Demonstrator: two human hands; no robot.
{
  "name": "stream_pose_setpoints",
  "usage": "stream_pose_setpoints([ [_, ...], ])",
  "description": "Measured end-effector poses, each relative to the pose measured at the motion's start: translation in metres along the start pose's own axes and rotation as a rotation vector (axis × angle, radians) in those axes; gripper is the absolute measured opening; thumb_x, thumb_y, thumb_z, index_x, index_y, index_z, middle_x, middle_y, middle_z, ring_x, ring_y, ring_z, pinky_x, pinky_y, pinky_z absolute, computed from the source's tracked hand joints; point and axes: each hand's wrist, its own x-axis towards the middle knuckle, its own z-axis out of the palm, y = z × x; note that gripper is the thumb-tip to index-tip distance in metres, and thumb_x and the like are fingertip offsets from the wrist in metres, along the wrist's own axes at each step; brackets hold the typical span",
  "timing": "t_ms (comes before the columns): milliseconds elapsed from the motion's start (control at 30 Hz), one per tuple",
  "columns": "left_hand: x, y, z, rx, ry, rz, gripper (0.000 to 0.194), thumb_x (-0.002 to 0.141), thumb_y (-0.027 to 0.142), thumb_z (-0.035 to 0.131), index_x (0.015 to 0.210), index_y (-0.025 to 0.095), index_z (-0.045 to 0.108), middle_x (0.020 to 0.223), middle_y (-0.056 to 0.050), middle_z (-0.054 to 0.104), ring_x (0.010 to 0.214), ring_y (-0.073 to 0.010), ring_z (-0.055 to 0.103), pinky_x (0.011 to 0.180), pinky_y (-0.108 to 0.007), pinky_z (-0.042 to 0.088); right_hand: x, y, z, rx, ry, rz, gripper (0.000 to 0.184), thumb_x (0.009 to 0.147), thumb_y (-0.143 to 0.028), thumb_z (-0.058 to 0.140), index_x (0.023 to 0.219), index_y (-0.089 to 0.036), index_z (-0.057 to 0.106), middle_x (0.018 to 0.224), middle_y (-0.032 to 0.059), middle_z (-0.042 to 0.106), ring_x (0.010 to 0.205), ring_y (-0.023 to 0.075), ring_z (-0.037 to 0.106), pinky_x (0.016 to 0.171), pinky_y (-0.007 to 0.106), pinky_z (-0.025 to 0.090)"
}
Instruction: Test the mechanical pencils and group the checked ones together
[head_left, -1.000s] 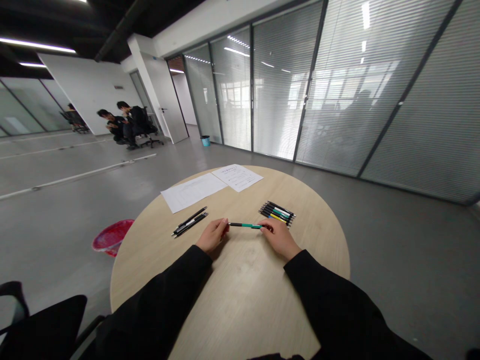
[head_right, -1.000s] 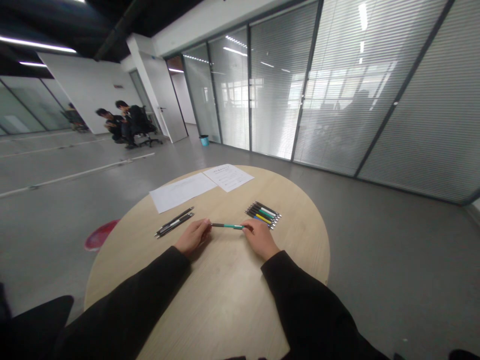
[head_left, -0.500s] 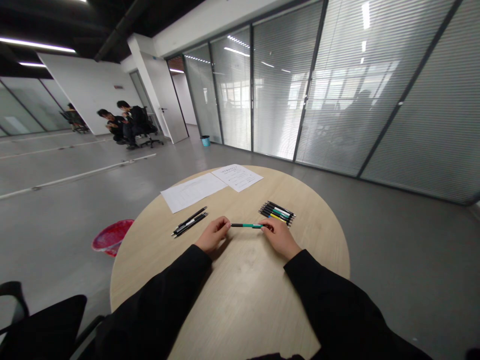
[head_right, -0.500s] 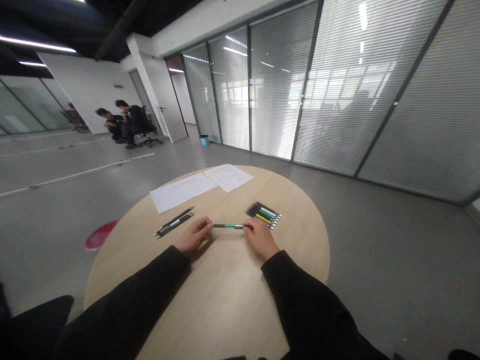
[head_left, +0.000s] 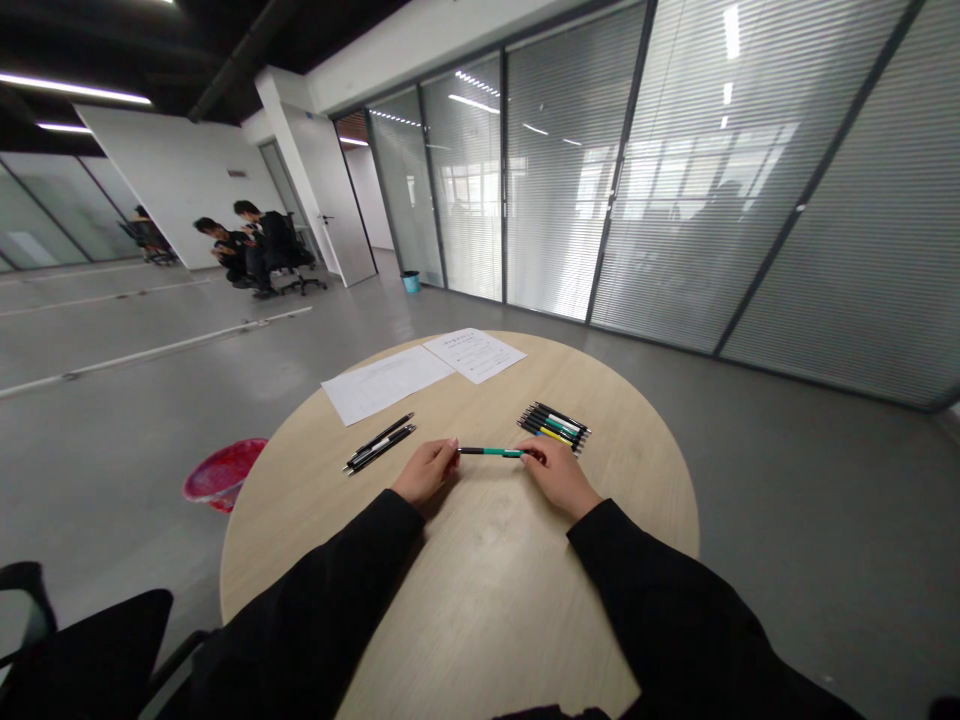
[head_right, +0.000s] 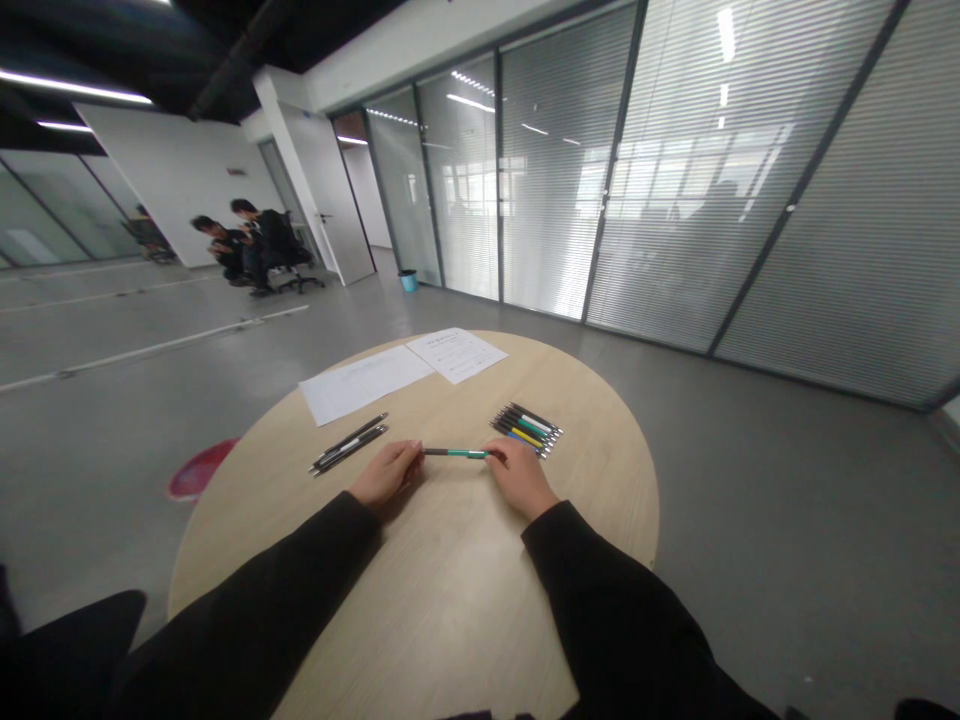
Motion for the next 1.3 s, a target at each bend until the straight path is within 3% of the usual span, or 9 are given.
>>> stream_pose_setpoints([
  [233, -0.004, 0.010, -0.001, 0.070, -0.029, 0.041, 0.049, 0.087, 0.060, 0.048, 0.059, 0.020, 0.048, 0.049, 0.004, 0.044, 0.046, -0.0115, 0.036, 0.047, -0.025, 0.027, 0.000, 0.003, 0.001, 0.013, 0.008, -0.009, 0.017, 0.084, -0.015, 0.057, 0.090, -0.019, 0.072, 0.086, 0.0041, 0.070, 0.076, 0.0171, 0.059, 0.070, 0.030, 0.044],
  [567, -0.004, 0.008, -0.001, -0.107, -0.078, 0.117, 0.033, 0.082, 0.049, 0.062, 0.079, 0.018, 0.050, 0.059, 0.007, 0.041, 0.052, -0.0088, 0.035, 0.050, -0.022, 0.028, 0.000, 0.002, 0.000, -0.013, 0.008, 0.011, 0.017, 0.085, -0.015, 0.057, 0.090, -0.019, 0.072, 0.085, 0.0043, 0.070, 0.075, 0.0171, 0.058, 0.070, 0.029, 0.043],
  [767, -0.002, 0.006, -0.002, -0.082, -0.041, 0.141, 0.032, 0.077, 0.043, 0.070, 0.086, 0.018, 0.052, 0.070, 0.004, 0.049, 0.057, -0.0090, 0.043, 0.053, -0.021, 0.034, 0.000, 0.002, 0.000, -0.005, 0.018, 0.008, 0.017, 0.084, -0.015, 0.057, 0.092, -0.019, 0.073, 0.086, 0.0042, 0.070, 0.076, 0.0170, 0.059, 0.070, 0.029, 0.043],
  [900, -0.002, 0.005, -0.001, -0.063, -0.003, 0.081, 0.035, 0.084, 0.053, 0.058, 0.084, 0.018, 0.053, 0.062, 0.005, 0.047, 0.053, -0.0100, 0.043, 0.052, -0.022, 0.034, 0.000, 0.003, 0.001, 0.007, 0.017, 0.016, 0.017, 0.084, -0.016, 0.058, 0.091, -0.019, 0.073, 0.087, 0.0044, 0.071, 0.076, 0.0173, 0.059, 0.070, 0.029, 0.044],
  [1033, -0.003, 0.006, -0.001, 0.060, 0.019, 0.032, 0.051, 0.090, 0.062, 0.041, 0.069, 0.017, 0.055, 0.053, 0.003, 0.045, 0.049, -0.0111, 0.041, 0.048, -0.024, 0.030, 0.001, 0.003, 0.001, 0.018, 0.017, 0.014, 0.018, 0.083, -0.015, 0.058, 0.092, -0.020, 0.073, 0.086, 0.0041, 0.071, 0.075, 0.0171, 0.059, 0.068, 0.029, 0.043],
  [1300, -0.007, 0.015, 0.000, 0.102, -0.009, 0.042, 0.049, 0.087, 0.062, 0.046, 0.064, 0.018, 0.050, 0.050, 0.004, 0.045, 0.047, -0.0109, 0.037, 0.049, -0.024, 0.028, 0.000, 0.000, 0.000, 0.021, 0.023, 0.017, 0.019, 0.083, -0.014, 0.057, 0.091, -0.019, 0.073, 0.086, 0.0045, 0.071, 0.075, 0.0170, 0.059, 0.069, 0.029, 0.044],
])
